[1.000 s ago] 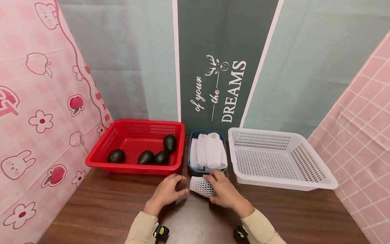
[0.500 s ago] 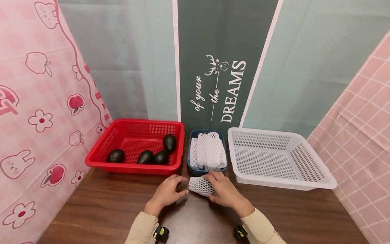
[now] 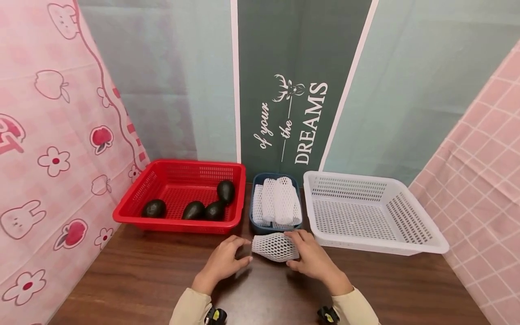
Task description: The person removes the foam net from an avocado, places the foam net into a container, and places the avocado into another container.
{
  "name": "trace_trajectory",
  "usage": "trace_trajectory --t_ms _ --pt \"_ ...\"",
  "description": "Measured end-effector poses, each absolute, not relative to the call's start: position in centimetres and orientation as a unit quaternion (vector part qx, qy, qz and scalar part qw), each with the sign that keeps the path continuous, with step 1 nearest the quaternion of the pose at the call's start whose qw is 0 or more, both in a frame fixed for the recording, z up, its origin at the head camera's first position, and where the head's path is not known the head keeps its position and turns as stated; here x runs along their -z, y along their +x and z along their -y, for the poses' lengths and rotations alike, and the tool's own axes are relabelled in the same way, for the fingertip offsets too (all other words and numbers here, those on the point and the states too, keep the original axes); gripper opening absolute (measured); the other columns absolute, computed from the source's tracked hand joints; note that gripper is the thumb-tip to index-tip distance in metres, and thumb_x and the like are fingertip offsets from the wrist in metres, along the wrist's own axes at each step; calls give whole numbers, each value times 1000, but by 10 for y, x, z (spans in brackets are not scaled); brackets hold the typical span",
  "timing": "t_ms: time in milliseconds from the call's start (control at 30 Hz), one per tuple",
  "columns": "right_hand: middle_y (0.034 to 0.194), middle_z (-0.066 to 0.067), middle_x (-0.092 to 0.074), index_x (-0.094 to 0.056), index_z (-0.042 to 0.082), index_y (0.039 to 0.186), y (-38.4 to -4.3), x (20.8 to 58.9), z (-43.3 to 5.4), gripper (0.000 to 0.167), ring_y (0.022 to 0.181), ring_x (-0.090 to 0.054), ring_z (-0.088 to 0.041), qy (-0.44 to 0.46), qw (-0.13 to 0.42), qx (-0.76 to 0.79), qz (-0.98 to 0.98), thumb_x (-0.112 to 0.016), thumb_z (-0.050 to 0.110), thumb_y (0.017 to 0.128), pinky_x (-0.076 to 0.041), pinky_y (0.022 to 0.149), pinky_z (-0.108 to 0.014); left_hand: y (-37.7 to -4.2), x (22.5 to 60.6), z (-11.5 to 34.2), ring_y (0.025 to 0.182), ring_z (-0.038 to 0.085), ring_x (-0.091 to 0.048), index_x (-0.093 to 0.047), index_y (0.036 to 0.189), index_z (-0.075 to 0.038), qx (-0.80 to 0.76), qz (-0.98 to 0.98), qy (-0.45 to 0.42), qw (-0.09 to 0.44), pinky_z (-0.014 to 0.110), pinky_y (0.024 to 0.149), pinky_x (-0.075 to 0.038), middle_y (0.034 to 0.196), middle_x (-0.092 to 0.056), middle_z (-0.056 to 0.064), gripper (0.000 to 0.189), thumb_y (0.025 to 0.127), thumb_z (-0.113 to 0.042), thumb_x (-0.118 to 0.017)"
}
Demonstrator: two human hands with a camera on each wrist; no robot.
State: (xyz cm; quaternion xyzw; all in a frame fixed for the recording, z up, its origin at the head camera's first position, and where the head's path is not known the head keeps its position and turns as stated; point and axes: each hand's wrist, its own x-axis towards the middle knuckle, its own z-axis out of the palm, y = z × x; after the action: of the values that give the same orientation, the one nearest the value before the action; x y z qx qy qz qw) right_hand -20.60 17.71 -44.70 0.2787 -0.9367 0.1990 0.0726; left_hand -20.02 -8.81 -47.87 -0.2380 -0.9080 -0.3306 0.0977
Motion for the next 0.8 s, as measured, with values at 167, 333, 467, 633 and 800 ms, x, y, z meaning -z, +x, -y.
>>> trace_trajectory --t_ms 167,333,467,633,800 --pt "113 -18 -51 -50 2 126 -204 452 -179 71 106 -51 -33 257 64 -207 942 -83 18 65 -44 85 -45 -203 479 87 89 22 -59 -66 104 -4 350 900 -237 101 39 78 -48 98 -62 8 32 77 -19 -74" --pt "112 -18 -51 -49 3 128 -204 457 -179 73 101 -54 -32 231 60 -231 943 -83 18 66 -46 81 -44 -207 482 88 87 24 -60 -66 101 -2 358 896 -239 108 39 77 -48 95 -63 9 27 77 -14 -73" --pt "112 -17 -52 -48 2 129 -205 459 -180 73 99 -54 -31 210 53 -258 941 -82 19 67 -46 81 -45 -211 483 87 87 25 -59 -67 100 -1 364 894 -244 93 38 77 -48 93 -62 9 23 79 -9 -70" --pt "106 -11 -55 -53 2 125 -207 458 -179 63 88 -53 -22 200 46 -281 938 -81 18 70 -45 74 -40 -215 484 80 88 25 -60 -67 97 2 364 891 -255 92 39 79 -48 92 -63 11 17 80 3 -64" --pt "100 -6 -58 -58 4 118 -210 459 -179 55 81 -51 -15 201 51 -284 936 -81 13 69 -44 69 -35 -218 485 75 87 26 -62 -67 95 3 358 891 -257 106 38 77 -49 91 -64 12 19 80 11 -60"
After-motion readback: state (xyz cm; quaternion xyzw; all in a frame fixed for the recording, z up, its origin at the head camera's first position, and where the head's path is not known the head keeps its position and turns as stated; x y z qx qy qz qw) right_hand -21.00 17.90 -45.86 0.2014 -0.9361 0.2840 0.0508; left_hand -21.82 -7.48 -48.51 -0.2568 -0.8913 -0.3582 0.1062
